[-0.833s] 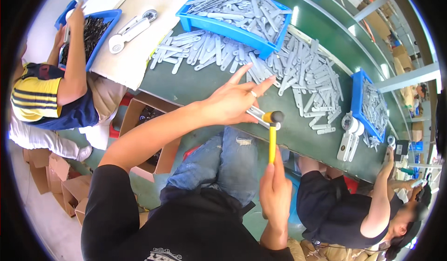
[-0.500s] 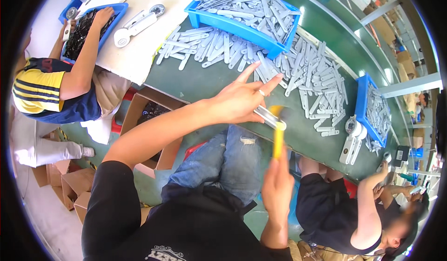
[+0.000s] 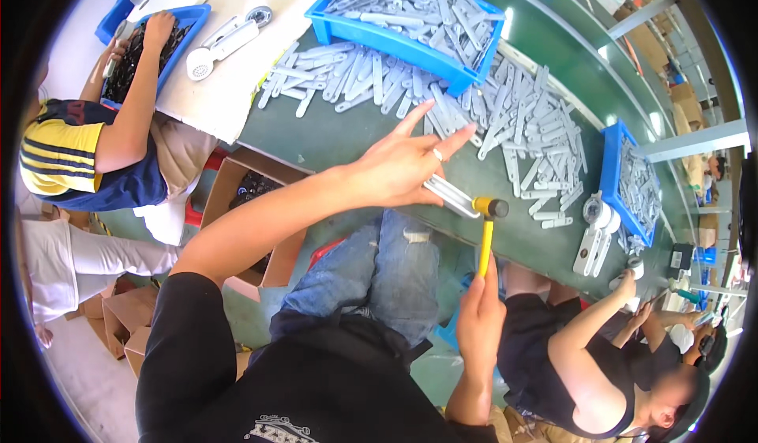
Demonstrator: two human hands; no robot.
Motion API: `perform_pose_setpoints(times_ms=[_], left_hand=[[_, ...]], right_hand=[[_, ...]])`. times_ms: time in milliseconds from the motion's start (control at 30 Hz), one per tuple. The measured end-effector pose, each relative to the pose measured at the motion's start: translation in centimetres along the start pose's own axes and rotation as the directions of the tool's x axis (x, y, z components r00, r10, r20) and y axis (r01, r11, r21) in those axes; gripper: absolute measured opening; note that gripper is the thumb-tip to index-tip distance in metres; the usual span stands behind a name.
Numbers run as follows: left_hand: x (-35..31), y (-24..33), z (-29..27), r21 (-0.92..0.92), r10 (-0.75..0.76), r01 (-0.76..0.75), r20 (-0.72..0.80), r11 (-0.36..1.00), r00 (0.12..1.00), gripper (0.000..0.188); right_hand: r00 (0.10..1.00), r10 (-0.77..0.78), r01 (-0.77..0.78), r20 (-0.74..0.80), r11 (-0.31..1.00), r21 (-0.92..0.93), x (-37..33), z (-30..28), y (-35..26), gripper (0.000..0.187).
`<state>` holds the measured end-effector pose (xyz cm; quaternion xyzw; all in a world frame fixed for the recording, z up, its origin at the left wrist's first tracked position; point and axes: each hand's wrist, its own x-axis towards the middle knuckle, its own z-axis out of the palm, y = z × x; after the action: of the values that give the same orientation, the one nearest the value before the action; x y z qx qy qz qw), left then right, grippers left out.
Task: The person assembles handle components by inserting metal plates into plastic casings and tapping them into place using a small mallet.
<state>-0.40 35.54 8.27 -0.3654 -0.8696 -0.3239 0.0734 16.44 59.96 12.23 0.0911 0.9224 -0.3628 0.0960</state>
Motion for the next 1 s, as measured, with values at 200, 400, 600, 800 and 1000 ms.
perform_pose_setpoints(times_ms=[200,400,600,800,1000], left_hand=[[0.1,-0.4,-0.3,0.028,0.023,-0.027,0.139,0.999,0.99,0.117],[-1.0,-1.1,-2.3,-0.787,-0.331,0.22,0.021,0.577,0.943,0.054],[-4.2,-1.9,-3.3,-0.914,-0.559,0.366,0.397,-0.172,0.728,0.044],[-6.2,-2.0,-7.1,-0.914,-0.691,0.402,0.321,-0.048,0.648,0.044],[-11.1,-4.5,-17.4,0.107,-0.628,0.708,-0.383,0.698,0.677,0.037]], right_hand=[[0.986,0.11,-0.049,-0.126,0.91,0.411,2.0,-1.7,1.0,0.056],[0.978,0.067,0.043,-0.197,0.861,0.506,9.8,-1.9,4.7,0.043],[0.979,0.085,0.05,-0.184,0.78,0.624,10.7,-1.3,5.7,0.038],[0.984,0.06,0.063,-0.166,0.761,0.645,11.1,-0.9,6.4,0.038],[0.977,0.051,0.091,-0.208,0.78,0.619,11.0,-1.2,7.6,0.036]])
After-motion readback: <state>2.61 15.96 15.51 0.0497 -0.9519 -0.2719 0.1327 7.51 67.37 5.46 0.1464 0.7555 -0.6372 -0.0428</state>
